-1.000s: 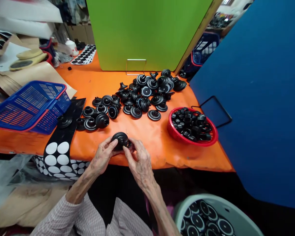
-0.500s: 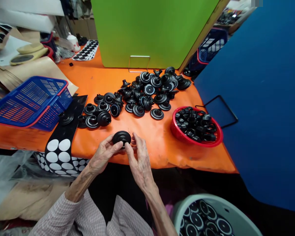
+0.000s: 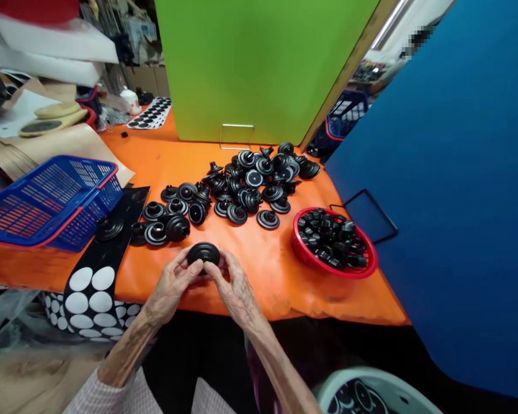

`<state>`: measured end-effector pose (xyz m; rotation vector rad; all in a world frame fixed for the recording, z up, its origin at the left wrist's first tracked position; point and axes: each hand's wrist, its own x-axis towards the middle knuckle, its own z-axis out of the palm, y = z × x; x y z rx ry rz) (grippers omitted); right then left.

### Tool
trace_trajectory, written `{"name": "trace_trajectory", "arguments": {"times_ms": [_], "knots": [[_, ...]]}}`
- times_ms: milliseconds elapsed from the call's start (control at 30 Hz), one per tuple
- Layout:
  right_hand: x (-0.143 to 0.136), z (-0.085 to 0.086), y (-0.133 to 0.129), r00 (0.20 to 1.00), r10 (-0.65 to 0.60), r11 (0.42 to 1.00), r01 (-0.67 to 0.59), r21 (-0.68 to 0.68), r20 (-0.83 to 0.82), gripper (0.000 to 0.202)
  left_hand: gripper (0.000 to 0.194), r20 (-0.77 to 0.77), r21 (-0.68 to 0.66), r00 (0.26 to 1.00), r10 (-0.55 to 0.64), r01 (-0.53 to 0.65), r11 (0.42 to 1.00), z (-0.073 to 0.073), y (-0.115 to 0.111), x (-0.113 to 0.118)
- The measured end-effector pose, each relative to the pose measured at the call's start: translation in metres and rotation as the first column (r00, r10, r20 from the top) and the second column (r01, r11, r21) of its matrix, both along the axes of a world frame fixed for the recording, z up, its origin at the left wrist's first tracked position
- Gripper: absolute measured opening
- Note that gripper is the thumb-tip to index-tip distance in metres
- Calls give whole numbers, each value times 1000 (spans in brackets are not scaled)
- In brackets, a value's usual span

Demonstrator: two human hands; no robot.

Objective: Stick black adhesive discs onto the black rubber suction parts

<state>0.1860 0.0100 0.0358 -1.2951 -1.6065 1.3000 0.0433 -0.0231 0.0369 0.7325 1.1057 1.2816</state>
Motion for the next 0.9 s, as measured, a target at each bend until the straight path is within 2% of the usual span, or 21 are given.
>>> {"name": "trace_trajectory", "arguments": {"times_ms": [33, 100, 167, 233, 333, 433, 567, 633, 700, 733, 800, 867, 900], "knots": [[1, 1, 12, 999, -12, 999, 10, 34, 34, 47, 47, -41, -8, 999, 34, -35, 999, -1, 6, -4], [4, 1, 42, 986, -117, 982, 97, 164, 118, 49, 49, -154, 5, 983, 103, -104, 995, -4, 19, -11], [5, -2, 73, 934, -270, 921, 180, 345, 235, 46, 47, -247, 46, 959, 136, -129, 991, -7, 28, -17], [4, -8, 99, 861, -363, 868, 173, 466, 356, 42, 43, -306, 68, 937, 171, -157, 985, -11, 33, -21], [3, -16, 119, 811, -369, 863, 117, 492, 454, 35, 40, -376, 56, 896, 235, -232, 971, -14, 32, -25], [4, -17, 119, 798, -335, 879, 74, 472, 500, 29, 43, -437, 65, 871, 223, -217, 974, -16, 29, -26], [7, -10, 111, 759, -321, 887, 33, 460, 566, 28, 46, -544, 86, 808, 224, -211, 974, -12, 27, -22], [8, -5, 105, 736, -314, 891, 10, 454, 599, 28, 46, -613, 110, 753, 240, -220, 969, -8, 29, -17], [6, -2, 97, 719, -304, 885, -30, 465, 625, 32, 45, -714, 131, 651, 258, -238, 962, -5, 33, -11], [3, -2, 93, 727, -291, 873, -63, 483, 622, 35, 43, -766, 138, 587, 263, -249, 959, -3, 35, -9], [-6, -3, 84, 797, -214, 836, -150, 528, 565, 42, 37, -843, 144, 475, 253, -253, 957, -2, 41, -4], [-16, -7, 76, 898, -57, 812, -213, 543, 437, 48, 28, -877, 154, 412, 246, -243, 958, -3, 46, 0], [-21, -8, 74, 939, 17, 828, -206, 521, 344, 48, 25, -883, 167, 396, 251, -236, 957, -5, 48, 1]]}}
